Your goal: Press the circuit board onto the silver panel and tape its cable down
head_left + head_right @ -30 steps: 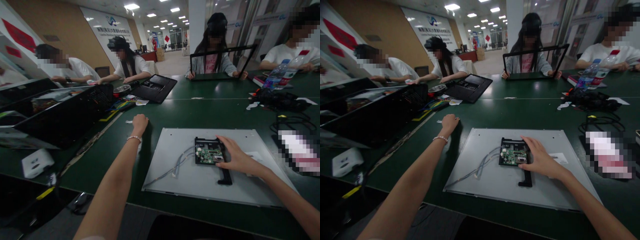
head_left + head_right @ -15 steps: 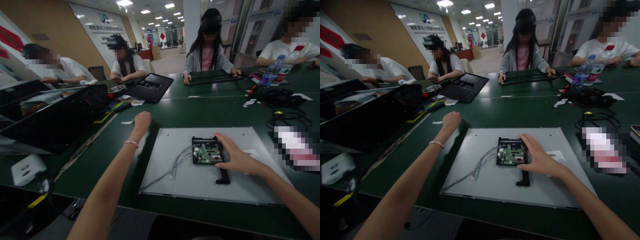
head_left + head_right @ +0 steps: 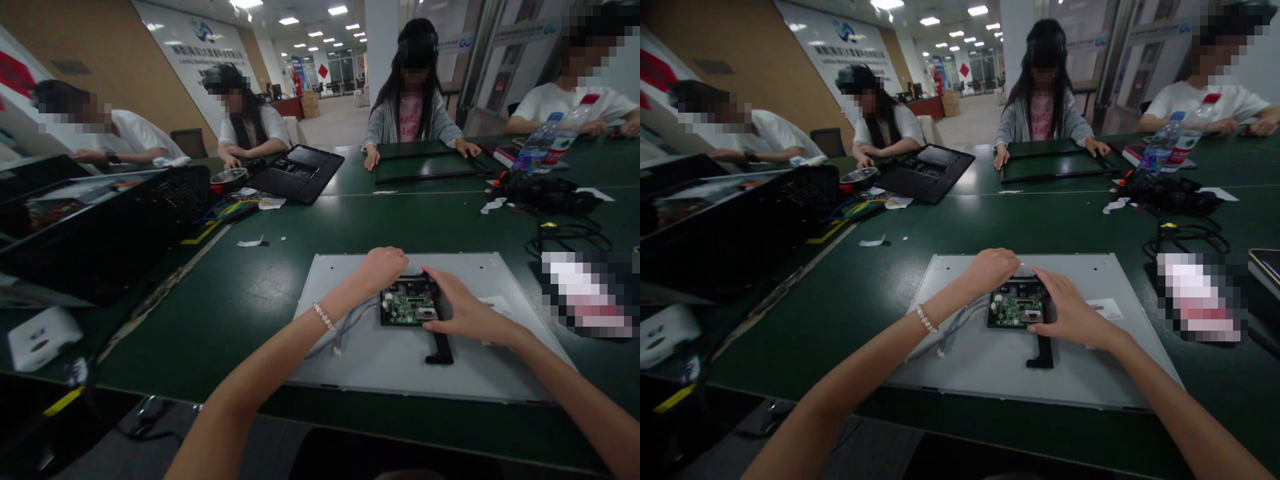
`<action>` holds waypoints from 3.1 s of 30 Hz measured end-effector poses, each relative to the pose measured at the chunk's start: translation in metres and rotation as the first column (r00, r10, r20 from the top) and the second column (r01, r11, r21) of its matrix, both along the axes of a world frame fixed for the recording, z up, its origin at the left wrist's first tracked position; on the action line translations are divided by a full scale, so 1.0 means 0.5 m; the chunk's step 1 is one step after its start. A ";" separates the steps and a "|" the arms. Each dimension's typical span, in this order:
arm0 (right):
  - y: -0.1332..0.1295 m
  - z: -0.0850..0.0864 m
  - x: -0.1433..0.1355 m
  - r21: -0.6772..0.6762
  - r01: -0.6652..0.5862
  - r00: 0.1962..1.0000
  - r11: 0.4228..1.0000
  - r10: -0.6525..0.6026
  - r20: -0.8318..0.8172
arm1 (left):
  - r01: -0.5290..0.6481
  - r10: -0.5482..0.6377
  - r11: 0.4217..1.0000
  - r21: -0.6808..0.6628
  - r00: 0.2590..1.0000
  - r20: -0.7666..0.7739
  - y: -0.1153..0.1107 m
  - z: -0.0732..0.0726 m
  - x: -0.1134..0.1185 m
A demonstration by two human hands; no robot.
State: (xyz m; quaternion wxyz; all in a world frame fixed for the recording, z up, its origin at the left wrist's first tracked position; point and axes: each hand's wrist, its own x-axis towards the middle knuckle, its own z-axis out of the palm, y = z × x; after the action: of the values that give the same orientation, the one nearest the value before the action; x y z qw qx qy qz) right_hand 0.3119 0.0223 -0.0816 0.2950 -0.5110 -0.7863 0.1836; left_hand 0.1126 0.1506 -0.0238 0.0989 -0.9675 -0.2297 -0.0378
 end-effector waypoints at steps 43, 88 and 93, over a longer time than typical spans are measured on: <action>0.009 -0.027 0.006 -0.153 0.256 0.902 0.954 -0.293 -0.318 | -0.860 0.818 0.464 -0.213 0.324 0.474 0.177 -0.080 -0.475; -0.002 -0.003 -0.005 -0.034 0.236 0.930 0.971 -0.236 -0.280 | -0.228 0.237 0.971 -0.079 0.844 0.481 -0.297 -0.008 -0.274; -0.001 -0.003 -0.006 -0.059 0.251 0.930 0.966 -0.257 -0.262 | -0.200 0.217 0.976 -0.083 0.893 0.395 -0.322 -0.039 -0.246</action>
State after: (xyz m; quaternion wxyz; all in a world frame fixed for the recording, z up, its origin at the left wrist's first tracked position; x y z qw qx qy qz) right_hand 0.3089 0.0217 -0.0833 0.4135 -0.5824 -0.6642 0.2208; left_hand -0.0103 -0.0107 -0.0432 0.0337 -0.9106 -0.3482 -0.2199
